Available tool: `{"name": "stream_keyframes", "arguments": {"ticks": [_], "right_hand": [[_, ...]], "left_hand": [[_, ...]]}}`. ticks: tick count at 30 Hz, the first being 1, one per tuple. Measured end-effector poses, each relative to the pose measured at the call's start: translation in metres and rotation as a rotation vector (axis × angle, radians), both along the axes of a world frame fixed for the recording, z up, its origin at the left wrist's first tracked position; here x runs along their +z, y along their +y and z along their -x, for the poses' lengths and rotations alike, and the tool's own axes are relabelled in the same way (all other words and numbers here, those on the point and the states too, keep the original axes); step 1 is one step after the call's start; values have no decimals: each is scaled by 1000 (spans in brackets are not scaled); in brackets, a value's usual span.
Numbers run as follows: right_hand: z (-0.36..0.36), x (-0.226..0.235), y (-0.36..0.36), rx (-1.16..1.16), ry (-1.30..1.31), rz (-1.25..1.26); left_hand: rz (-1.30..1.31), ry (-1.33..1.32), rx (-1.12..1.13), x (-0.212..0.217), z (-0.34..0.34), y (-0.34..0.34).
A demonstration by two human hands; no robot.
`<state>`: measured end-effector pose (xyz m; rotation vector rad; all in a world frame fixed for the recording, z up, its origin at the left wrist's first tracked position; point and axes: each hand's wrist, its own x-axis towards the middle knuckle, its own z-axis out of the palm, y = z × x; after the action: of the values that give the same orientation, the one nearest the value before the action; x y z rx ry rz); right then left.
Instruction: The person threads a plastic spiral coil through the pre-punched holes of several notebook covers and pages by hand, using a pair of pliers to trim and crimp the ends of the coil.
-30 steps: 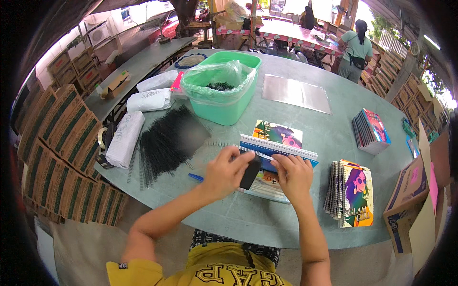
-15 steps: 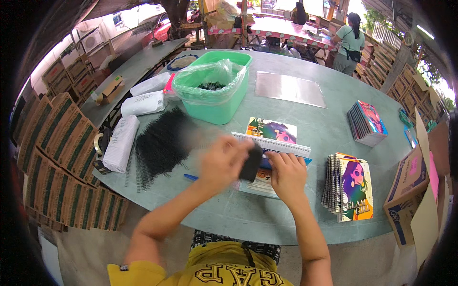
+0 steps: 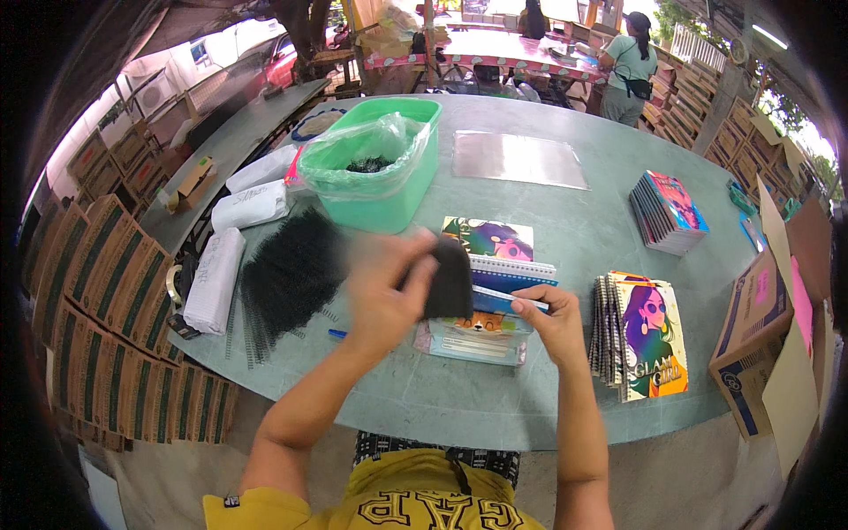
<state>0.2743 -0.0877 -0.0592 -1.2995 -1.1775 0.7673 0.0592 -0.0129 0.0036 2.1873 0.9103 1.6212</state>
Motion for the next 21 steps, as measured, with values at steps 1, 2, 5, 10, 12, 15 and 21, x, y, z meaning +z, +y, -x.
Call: {"name": "stream_keyframes", "arguments": {"ticks": [1,2,5,10,12,15,21], "right_hand": [[1,-4,-1,11,61,-27],[5,-4,1,-3,152,-45],[11,2,-1,-76,115,-3],[11,-4,2,-22,120,-45],[8,-3,2,-20,139,-53],[12,-5,-3,-33,136,-57],[9,-11,-1,-55,234,-38]], "left_hand": [[9,350,-74,-18,0,-3],[78,420,-140,-20,1,-5],[-39,211,-50,1,6,3],[119,462,-243,-26,-6,-5],[52,438,-294,-25,-7,-7],[-34,-169,-18,5,-15,-8],[-74,179,-133,5,-16,-4]]}}
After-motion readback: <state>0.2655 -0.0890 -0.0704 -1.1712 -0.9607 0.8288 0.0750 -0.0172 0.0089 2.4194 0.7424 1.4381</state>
